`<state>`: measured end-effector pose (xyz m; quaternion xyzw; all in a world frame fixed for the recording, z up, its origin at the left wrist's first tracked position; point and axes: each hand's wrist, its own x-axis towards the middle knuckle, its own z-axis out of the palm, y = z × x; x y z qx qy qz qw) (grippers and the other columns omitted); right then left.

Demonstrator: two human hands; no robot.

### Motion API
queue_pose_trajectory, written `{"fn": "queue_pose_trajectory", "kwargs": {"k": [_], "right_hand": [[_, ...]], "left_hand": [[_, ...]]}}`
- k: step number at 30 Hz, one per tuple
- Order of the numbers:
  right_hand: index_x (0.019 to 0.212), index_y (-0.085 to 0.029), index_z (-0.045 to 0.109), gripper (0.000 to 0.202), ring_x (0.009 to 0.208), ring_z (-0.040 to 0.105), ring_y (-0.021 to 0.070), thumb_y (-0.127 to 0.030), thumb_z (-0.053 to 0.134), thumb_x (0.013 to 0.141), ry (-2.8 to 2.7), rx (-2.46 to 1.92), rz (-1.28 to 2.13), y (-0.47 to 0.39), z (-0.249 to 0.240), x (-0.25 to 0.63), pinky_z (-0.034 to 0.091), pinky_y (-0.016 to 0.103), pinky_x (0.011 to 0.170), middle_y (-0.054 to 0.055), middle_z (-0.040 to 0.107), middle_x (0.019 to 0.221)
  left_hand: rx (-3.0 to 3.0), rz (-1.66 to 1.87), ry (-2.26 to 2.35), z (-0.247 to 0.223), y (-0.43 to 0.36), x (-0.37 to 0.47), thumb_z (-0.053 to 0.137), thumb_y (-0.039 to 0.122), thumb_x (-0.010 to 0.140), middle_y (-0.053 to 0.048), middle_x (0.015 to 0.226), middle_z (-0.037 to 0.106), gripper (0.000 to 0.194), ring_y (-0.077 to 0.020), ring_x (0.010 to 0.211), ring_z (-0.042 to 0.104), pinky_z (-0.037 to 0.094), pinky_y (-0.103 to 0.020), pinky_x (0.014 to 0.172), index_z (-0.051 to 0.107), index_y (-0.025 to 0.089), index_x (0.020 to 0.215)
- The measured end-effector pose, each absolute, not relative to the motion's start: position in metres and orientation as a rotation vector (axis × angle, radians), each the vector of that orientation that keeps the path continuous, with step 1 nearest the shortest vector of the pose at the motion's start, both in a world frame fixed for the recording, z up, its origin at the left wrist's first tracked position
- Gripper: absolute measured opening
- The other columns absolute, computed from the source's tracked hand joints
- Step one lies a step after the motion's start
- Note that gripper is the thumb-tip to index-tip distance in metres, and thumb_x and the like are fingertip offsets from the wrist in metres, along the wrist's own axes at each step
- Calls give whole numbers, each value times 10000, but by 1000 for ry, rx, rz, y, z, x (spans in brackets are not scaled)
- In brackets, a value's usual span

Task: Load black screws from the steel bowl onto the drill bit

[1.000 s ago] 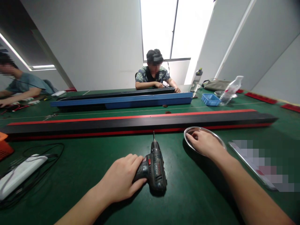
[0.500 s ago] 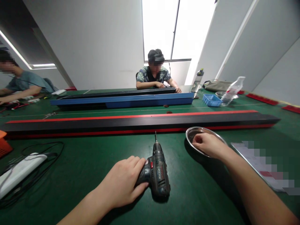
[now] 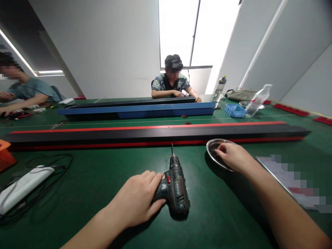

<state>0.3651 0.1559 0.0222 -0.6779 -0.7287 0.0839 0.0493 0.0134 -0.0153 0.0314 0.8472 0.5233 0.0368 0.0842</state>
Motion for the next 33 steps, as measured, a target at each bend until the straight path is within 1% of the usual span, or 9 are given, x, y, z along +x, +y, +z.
{"fn": "queue_pose_trajectory", "kwargs": {"k": [5,8,12,16,18,21,25,28,33], "right_hand": [[896,-214,740,288,885,703,254,-397,539,991,-2196,-2102,278,153,24,364,427,325,715,95,777,966],[942,-216,745,273,871,700,255,-368,524,995,-2140,-2095,192,150,25,362,419,326,707,100,774,971],[980,-212,710,258,800,696,255,-373,511,1011,-2028,-2031,92,145,29,352,400,326,665,106,762,893],[954,-213,680,192,763,693,238,-338,543,1006,-1943,-1766,66,134,41,328,413,318,685,83,752,852],[936,-216,674,164,729,683,210,-336,577,991,-1921,-1549,159,126,47,311,428,302,692,55,745,831],[870,-218,646,225,659,638,173,-378,566,1007,-1903,-1311,344,116,50,281,425,285,656,22,711,761],[872,-219,642,257,625,606,155,-399,534,1021,-1891,-1179,584,120,32,242,407,281,622,4,693,733],[846,-217,645,241,643,611,167,-387,555,990,-1824,-1232,611,137,8,222,414,291,643,15,696,737],[825,-211,652,243,693,635,186,-396,565,956,-1703,-1317,622,162,-26,214,422,301,669,43,725,790]], "left_hand": [[2515,111,1573,32,-15,14,606,413,964,-82,1156,664,452,-289,1043,618,550,-456,915,523,225,1367],[2511,108,1573,32,-15,15,600,410,967,-81,1152,663,446,-287,1036,616,548,-454,906,522,231,1369],[2512,103,1572,32,-16,14,589,413,972,-82,1141,662,436,-288,1029,613,543,-454,899,524,232,1363],[2496,106,1570,33,-14,13,598,423,963,-84,1140,662,431,-287,1032,613,536,-446,904,528,233,1344],[2479,109,1559,34,-14,13,609,429,953,-80,1138,661,431,-284,1032,614,533,-444,909,531,235,1329],[2452,113,1532,38,-14,14,630,424,930,-64,1120,661,417,-278,1020,615,529,-441,906,539,248,1296],[2422,101,1514,42,-16,14,671,405,886,-49,1092,662,384,-277,1008,617,518,-428,894,559,268,1227],[2401,96,1505,44,-16,14,697,399,858,-43,1081,661,379,-276,1009,618,514,-416,901,569,274,1193],[2387,76,1496,46,-16,15,694,402,856,-43,1082,662,394,-277,1015,619,514,-417,912,568,273,1206]]}}
